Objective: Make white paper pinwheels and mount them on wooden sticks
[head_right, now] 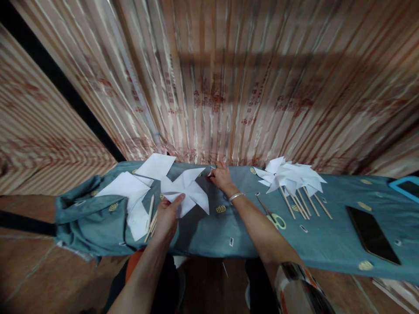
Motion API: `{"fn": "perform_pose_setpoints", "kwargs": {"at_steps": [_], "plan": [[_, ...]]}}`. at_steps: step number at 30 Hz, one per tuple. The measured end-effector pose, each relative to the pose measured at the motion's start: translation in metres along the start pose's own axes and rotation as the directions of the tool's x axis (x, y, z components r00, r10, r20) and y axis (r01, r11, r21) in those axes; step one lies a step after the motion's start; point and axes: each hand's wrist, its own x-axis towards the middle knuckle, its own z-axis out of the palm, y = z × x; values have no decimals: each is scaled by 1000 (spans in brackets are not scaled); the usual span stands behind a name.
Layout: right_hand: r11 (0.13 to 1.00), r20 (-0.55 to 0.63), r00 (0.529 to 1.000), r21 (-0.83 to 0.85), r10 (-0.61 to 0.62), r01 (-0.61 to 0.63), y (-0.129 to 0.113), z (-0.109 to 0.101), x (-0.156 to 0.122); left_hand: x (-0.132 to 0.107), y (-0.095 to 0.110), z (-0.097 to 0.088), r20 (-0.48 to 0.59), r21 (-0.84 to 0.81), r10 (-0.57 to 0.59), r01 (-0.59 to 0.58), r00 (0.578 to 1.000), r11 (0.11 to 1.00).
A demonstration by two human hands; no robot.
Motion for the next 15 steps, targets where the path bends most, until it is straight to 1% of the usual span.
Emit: {"fn": "perform_pose_setpoints", "kwargs": {"at_steps": [6, 15], "plan": [[999, -24, 999, -30, 44, -44, -3, 6, 0, -5, 1, 8, 12, -27, 1, -1, 1000, 1000], [999, -53, 999, -37, 8, -10, -7, 9, -2, -7, -3, 13, 19, -17, -31, 32, 999, 999]]}}
